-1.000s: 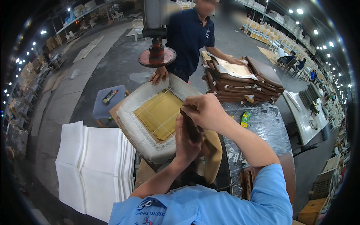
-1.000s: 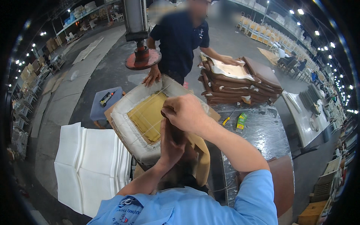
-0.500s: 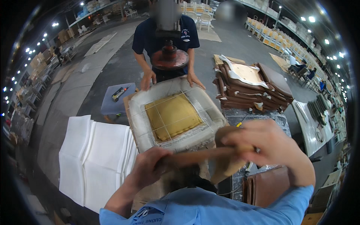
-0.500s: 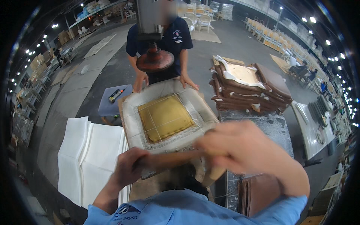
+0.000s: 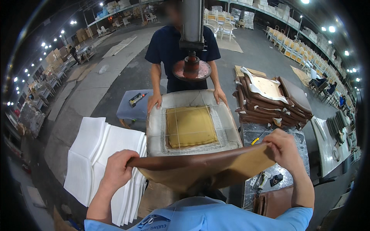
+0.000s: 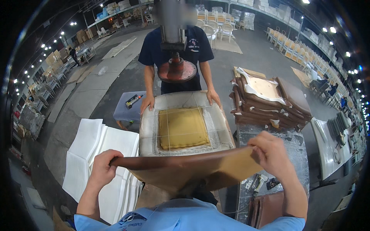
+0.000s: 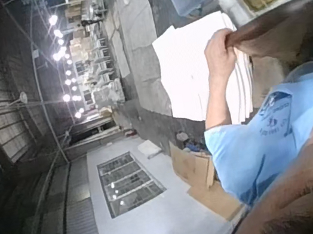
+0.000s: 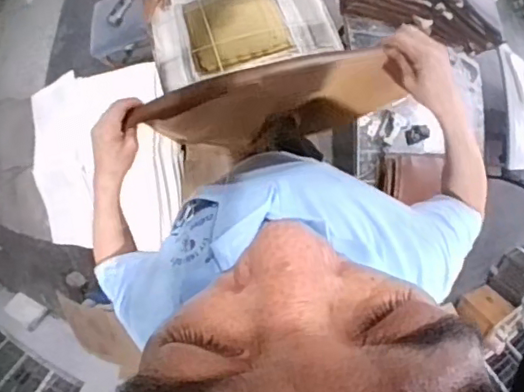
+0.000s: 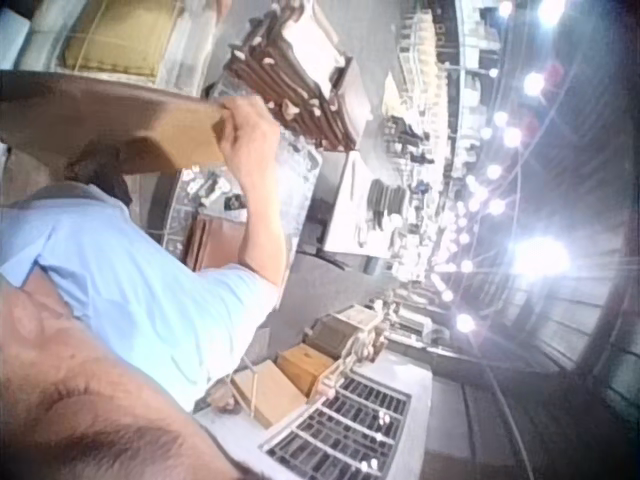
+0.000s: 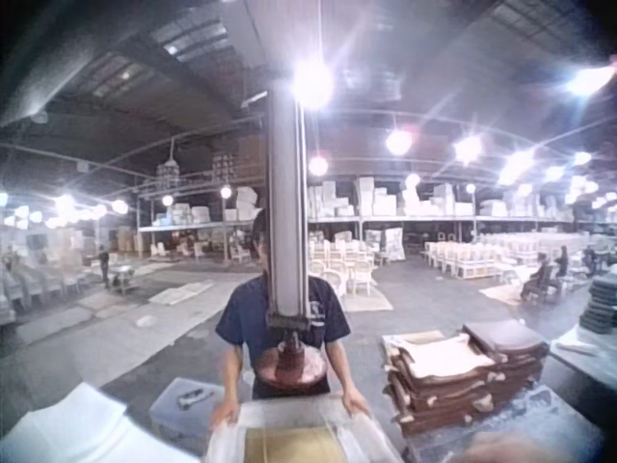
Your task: The person staples white fabric onto a chair seat frame using a pneumatic staple gun while a coworker assists by holding the frame. The person repeatedly staples the edges, flips the seat, and adds a brown fabric layer before restapling.
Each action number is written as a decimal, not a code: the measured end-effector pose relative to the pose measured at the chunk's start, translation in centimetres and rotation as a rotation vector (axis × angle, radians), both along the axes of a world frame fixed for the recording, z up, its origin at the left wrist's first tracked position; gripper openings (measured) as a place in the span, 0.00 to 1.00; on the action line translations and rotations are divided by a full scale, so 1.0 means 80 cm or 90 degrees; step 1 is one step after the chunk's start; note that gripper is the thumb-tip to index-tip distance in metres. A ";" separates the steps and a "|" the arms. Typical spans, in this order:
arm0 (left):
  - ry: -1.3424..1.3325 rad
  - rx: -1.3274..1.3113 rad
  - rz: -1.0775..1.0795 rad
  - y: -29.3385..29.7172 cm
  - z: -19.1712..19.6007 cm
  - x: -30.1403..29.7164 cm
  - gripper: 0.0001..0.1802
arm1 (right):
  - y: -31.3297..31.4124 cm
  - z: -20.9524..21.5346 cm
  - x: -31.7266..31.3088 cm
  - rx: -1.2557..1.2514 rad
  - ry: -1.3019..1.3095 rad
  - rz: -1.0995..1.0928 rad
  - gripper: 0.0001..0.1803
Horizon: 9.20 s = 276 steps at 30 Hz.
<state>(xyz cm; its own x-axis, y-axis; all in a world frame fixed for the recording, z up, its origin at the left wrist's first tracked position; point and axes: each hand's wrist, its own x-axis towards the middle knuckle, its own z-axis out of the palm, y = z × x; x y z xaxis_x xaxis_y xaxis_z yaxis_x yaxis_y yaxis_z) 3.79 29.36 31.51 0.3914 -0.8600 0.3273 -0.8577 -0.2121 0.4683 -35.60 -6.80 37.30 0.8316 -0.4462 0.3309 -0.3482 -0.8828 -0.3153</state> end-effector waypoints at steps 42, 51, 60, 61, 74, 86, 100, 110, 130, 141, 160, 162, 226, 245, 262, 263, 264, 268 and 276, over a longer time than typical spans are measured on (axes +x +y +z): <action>0.775 0.050 0.428 -0.087 -0.357 0.128 0.27 | -0.171 -0.433 0.077 0.701 -0.082 -0.395 0.19; 0.901 0.000 0.301 -0.066 -0.336 0.123 0.17 | -0.160 -0.418 0.083 0.708 -0.226 -0.435 0.09; 0.909 -0.080 0.290 -0.057 -0.355 0.101 0.17 | -0.160 -0.451 0.074 0.687 -0.214 -0.489 0.12; 0.907 -0.076 0.279 -0.061 -0.354 0.099 0.17 | -0.158 -0.453 0.069 0.688 -0.217 -0.482 0.10; 0.956 -0.095 0.240 -0.060 -0.362 0.110 0.17 | -0.151 -0.449 0.061 0.696 -0.210 -0.493 0.10; 0.929 -0.074 0.366 -0.018 -0.395 0.111 0.08 | -0.049 -0.416 0.185 0.346 -0.111 -0.141 0.15; 0.684 0.008 0.230 -0.012 -0.446 0.135 0.16 | 0.142 -0.418 0.317 0.182 0.189 0.126 0.15; 0.698 0.053 0.348 0.189 -0.516 0.214 0.18 | 0.195 -0.414 0.321 0.249 0.334 -0.007 0.23; 0.619 0.093 1.007 0.543 -0.877 0.311 0.38 | 0.209 -0.392 0.448 0.007 0.604 -0.088 0.16; 0.316 0.566 0.745 0.492 -0.923 0.249 0.61 | 0.203 -0.417 0.466 -0.007 0.615 -0.056 0.16; 0.077 0.383 0.834 0.508 -0.985 0.278 0.53 | 0.202 -0.426 0.471 0.001 0.644 -0.039 0.17; 0.090 0.373 0.836 0.506 -0.990 0.282 0.51 | 0.215 -0.441 0.461 0.013 0.665 -0.045 0.17; 0.227 0.056 0.408 0.503 0.195 0.347 0.24 | 0.361 -0.242 0.944 0.780 0.413 0.737 0.36; 0.037 0.030 0.585 0.580 0.276 0.378 0.30 | 0.507 -0.120 0.745 0.751 0.127 0.672 0.28; 0.381 -0.337 0.220 0.409 0.043 0.341 0.41 | 0.295 -0.042 0.651 1.080 -0.418 0.312 0.23; 0.444 -0.355 0.171 0.386 0.023 0.342 0.42 | 0.275 -0.067 0.635 1.068 -0.458 0.311 0.20; 0.512 -0.371 0.119 0.361 0.000 0.343 0.42 | 0.253 -0.096 0.618 1.050 -0.499 0.305 0.18; 0.718 -0.423 -0.023 0.283 -0.064 0.340 0.44 | 0.207 -0.155 0.541 0.978 -0.497 0.156 0.09; 1.018 -0.481 -0.224 0.079 -0.164 0.286 0.49 | 0.061 -0.220 0.357 0.815 -0.506 -0.183 0.14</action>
